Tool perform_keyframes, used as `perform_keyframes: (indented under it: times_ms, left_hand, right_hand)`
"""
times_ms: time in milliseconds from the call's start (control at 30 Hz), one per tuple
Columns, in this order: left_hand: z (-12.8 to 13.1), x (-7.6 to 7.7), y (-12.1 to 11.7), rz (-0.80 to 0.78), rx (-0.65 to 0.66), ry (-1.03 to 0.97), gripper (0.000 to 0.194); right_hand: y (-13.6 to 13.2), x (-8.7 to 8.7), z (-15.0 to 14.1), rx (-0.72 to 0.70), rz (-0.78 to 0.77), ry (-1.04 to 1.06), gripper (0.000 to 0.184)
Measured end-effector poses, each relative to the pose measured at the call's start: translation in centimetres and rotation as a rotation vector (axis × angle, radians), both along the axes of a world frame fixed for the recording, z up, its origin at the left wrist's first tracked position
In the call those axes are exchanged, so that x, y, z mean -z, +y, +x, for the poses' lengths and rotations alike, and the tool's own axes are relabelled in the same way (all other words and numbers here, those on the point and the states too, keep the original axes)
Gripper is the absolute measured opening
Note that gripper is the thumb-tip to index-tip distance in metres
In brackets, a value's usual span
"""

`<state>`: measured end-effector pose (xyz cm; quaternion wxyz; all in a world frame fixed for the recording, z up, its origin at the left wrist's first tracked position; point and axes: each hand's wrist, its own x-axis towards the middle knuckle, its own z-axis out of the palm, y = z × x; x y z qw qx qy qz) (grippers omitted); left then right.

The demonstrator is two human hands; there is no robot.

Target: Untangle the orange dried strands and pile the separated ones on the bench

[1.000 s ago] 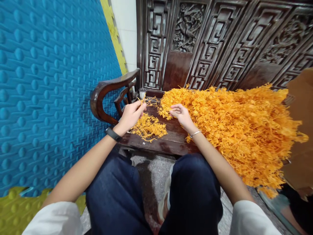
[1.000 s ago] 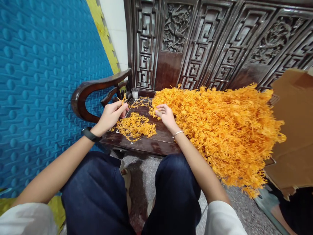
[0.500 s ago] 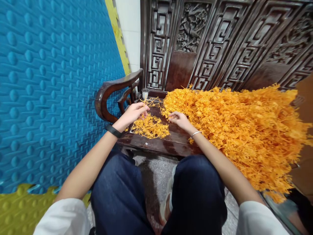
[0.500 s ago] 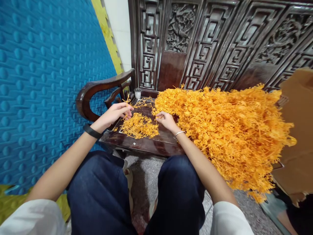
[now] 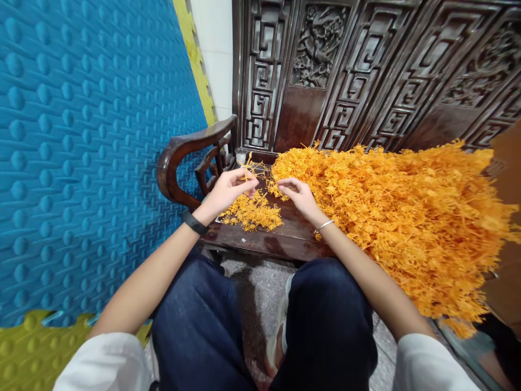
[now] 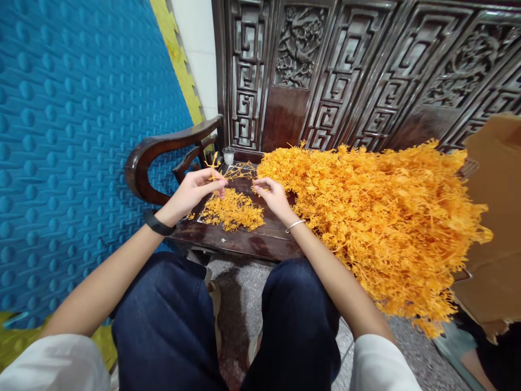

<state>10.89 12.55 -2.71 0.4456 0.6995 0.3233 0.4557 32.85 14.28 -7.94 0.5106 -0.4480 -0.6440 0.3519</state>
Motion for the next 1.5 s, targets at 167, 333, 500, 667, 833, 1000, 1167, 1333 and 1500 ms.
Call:
perform_keyframes:
  times_ms: [167, 333, 500, 667, 833, 1000, 1167, 1333, 1500]
  left_hand:
    - [0.6, 0.0, -0.5, 0.086, 0.032, 0.032, 0.020]
    - [1.0, 0.2, -1.0, 0.130, 0.049, 0.061, 0.021]
    - [1.4, 0.2, -1.2, 0.144, -0.031, -0.018, 0.020]
    - [1.6, 0.1, -1.0, 0.094, -0.081, -0.077, 0.025]
    - [1.8, 0.7, -0.5, -0.127, -0.022, 0.025, 0.032]
    - [1.8, 1.0, -0.5, -0.302, 0.038, 0.100, 0.033]
    - [1.6, 0.6, -0.6, -0.306, 0.096, 0.101, 0.031]
    - [1.6, 0.2, -0.6, -0.291, 0.076, 0.042, 0.030]
    - [1.4, 0.1, -0.7, -0.214, 0.075, 0.051, 0.023]
  right_hand:
    - [-2.3, -2.4, -2.2, -0.241, -0.204, 0.140, 0.037]
    - [-3.1, -2.7, -3.7, -0.331, -0.304, 0.135, 0.039]
    - [-3.1, -2.7, -3.6, -0.279, -0.139, 0.221, 0.028]
    - [-3.4, -3.1, -3.5, -0.220, -0.050, 0.274, 0.032]
    - [-3.4, -3.2, -3.5, -0.186, 0.069, 0.149, 0.028]
    - [-3.4, -3.3, -3.1, -0.153, 0.102, 0.086, 0.030]
    - [-3.5, -3.4, -3.1, -0.144, 0.127, 0.070, 0.030]
    - [-3.5, -3.4, -3.1, -0.129, 0.125, 0.062, 0.031]
    - [-3.5, -3.3, -3.3, -0.216, 0.075, 0.106, 0.030]
